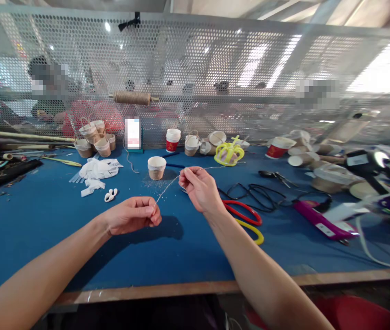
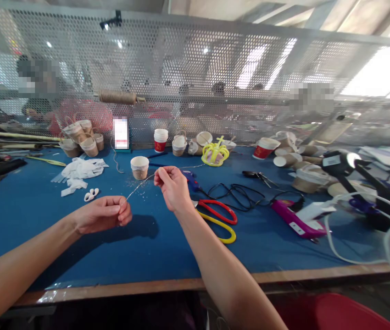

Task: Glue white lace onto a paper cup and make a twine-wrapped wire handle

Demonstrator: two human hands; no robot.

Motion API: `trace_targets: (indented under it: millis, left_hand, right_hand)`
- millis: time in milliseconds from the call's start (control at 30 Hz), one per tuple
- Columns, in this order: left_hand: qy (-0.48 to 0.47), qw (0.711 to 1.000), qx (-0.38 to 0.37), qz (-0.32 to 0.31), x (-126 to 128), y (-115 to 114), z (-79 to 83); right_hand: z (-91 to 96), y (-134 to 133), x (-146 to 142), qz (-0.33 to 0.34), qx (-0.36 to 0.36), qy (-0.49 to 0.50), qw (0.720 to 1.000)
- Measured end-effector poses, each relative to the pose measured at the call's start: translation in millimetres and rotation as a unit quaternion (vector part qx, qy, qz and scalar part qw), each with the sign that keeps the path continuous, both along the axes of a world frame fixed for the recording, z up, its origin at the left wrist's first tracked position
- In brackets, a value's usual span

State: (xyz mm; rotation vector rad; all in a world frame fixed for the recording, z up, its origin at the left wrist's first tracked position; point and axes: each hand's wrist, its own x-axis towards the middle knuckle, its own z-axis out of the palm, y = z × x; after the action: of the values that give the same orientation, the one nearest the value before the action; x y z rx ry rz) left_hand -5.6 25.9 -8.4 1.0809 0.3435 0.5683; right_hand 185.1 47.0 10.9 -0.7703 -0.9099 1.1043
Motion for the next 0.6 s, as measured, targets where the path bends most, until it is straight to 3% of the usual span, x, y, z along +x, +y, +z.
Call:
trace_targets:
  millis: [100, 167, 233, 300, 333, 400, 500, 600]
  left_hand:
    - [0.125, 0.983, 0.129, 0.024, -2, 1, 1.8]
    - [0.252, 0.933, 0.253, 0.047, -4, 4, 2.2]
    - [0.356, 0.86, 0.356, 0.08, -6, 6, 2.2]
    - [0.411, 0.807, 0.408, 0.113, -7, 9, 2.6]
    - [0.421, 0.798, 0.414, 0.119, -8, 10, 3.4]
    - [0.407, 0.819, 0.39, 0.107, -11, 11, 6.3]
    - [0.34, 0.884, 0.314, 0.072, -17, 14, 12.4]
    - [0.309, 0.911, 0.267, 0.062, -22, 17, 16.2]
  right_hand:
    - [-1.7, 0, 1, -0.012, -0.007, -0.042, 0.999]
    - [-4.9, 2, 2, -0.033, -0.012, -0.088, 0.996]
    - [-8.3, 4, 3, -0.053, -0.012, -0.134, 0.989]
    - [-10.0, 5, 3, -0.058, -0.01, -0.164, 0.985]
    - [-9.8, 5, 4, -0.052, -0.011, -0.165, 0.985]
    - [-7.3, 4, 4, -0.031, -0.017, -0.141, 0.989]
    - [-0.8, 0, 5, 0.01, -0.015, -0.083, 0.996]
    - [5.2, -2, 8, 0.037, 0.0, -0.078, 0.996]
